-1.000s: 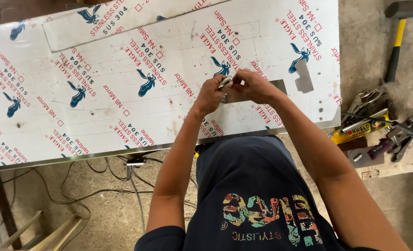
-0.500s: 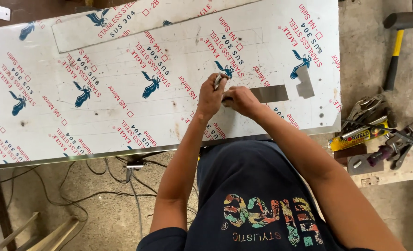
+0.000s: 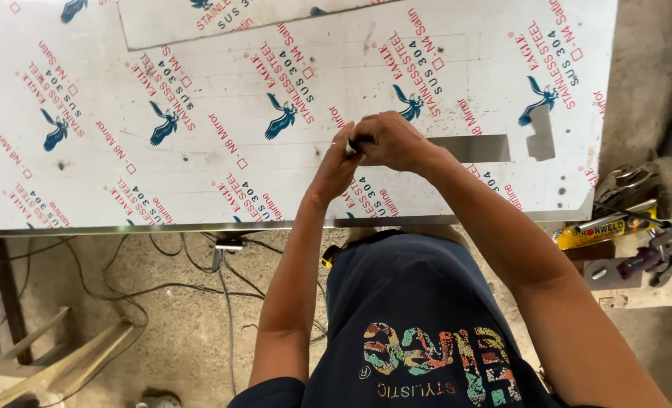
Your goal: Peeling off the protective plastic film from a strip of cut stainless steel.
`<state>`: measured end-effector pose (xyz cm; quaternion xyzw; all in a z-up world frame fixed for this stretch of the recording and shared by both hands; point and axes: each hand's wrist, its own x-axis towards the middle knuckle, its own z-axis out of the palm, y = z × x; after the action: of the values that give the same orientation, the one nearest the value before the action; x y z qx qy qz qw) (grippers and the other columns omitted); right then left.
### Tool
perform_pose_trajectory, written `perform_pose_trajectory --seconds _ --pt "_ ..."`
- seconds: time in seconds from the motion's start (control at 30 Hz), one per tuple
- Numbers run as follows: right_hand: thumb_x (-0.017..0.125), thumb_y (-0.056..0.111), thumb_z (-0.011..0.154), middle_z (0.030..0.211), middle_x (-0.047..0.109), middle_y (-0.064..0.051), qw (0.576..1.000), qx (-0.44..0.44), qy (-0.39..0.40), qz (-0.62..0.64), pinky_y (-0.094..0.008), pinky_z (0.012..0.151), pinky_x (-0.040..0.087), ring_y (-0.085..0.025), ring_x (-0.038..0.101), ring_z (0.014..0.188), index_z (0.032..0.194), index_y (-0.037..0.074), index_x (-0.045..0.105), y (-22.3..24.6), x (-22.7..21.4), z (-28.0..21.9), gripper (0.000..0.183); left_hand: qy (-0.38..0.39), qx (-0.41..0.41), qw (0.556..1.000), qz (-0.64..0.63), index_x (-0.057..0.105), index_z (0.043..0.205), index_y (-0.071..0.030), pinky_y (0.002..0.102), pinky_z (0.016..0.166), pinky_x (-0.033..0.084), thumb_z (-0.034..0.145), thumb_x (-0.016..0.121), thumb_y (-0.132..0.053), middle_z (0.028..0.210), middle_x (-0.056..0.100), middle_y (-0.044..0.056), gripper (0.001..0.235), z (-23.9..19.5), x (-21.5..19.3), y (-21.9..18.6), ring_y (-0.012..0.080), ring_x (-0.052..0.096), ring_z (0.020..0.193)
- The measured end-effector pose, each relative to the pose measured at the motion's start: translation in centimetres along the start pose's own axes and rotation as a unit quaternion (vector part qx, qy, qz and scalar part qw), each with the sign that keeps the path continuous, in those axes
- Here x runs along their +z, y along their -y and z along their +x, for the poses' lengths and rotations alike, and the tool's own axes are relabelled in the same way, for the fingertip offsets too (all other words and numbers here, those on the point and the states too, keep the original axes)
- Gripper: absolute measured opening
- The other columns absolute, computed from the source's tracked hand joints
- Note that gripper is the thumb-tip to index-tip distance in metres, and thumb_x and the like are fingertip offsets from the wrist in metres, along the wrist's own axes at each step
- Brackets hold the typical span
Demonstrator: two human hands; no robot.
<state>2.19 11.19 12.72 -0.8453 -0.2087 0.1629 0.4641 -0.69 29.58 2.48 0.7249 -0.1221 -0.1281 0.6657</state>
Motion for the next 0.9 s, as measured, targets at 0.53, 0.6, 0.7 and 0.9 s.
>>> perform_pose_trajectory --seconds 0.53,0.6,0.7,0.9 --pt "0.081 0.011 0.084 0.1 0.072 -0.015 0.993 0.099 -0.059 -0.019 -0.035 0.079 0.059 -0.023 0.072 0.086 0.107 0.002 0.077 -6.8 5.2 -1.3 0.026 -0.192 -0.112 0.967 -0.128 0.067 0.093 -0.006 0.023 0.05 0.024 0.102 0.05 -0.007 0.059 0.039 -0.009 0.019 0.4 -2.4 -8.2 0.0016 0.03 0.053" --pt "0.081 0.012 0.085 0.102 0.071 -0.015 0.993 0.104 -0.051 -0.02 -0.035 0.079 0.059 -0.025 0.072 0.086 0.108 0.003 0.077 -7.2 7.3 -1.1 0.026 -0.185 -0.099 0.971 -0.115 0.067 0.094 -0.006 0.023 0.051 0.024 0.103 0.05 -0.007 0.059 0.039 -0.009 0.019 0.4 -3.1 -9.0 0.0017 0.03 0.053" --pt "0.082 0.015 0.084 0.104 0.069 -0.015 0.994 0.095 -0.044 -0.021 -0.037 0.079 0.059 -0.027 0.071 0.086 0.113 0.004 0.074 -5.7 9.0 0.1 0.032 -0.168 -0.071 0.978 -0.1 0.066 0.096 -0.006 0.023 0.051 0.025 0.103 0.05 -0.006 0.06 0.039 -0.008 0.017 1.0 -4.8 -11.2 0.0019 0.031 0.054" --pt "0.086 0.018 0.077 0.098 0.069 -0.018 0.998 0.045 -0.04 -0.01 -0.045 0.074 0.054 -0.033 0.068 0.084 0.123 0.003 0.064 -0.8 13.2 5.8 0.053 -0.1 -0.051 0.984 -0.139 0.065 0.097 -0.005 0.023 0.051 0.022 0.102 0.051 -0.004 0.062 0.038 -0.008 0.015 1.6 -10.0 -15.1 0.0018 0.029 0.056"
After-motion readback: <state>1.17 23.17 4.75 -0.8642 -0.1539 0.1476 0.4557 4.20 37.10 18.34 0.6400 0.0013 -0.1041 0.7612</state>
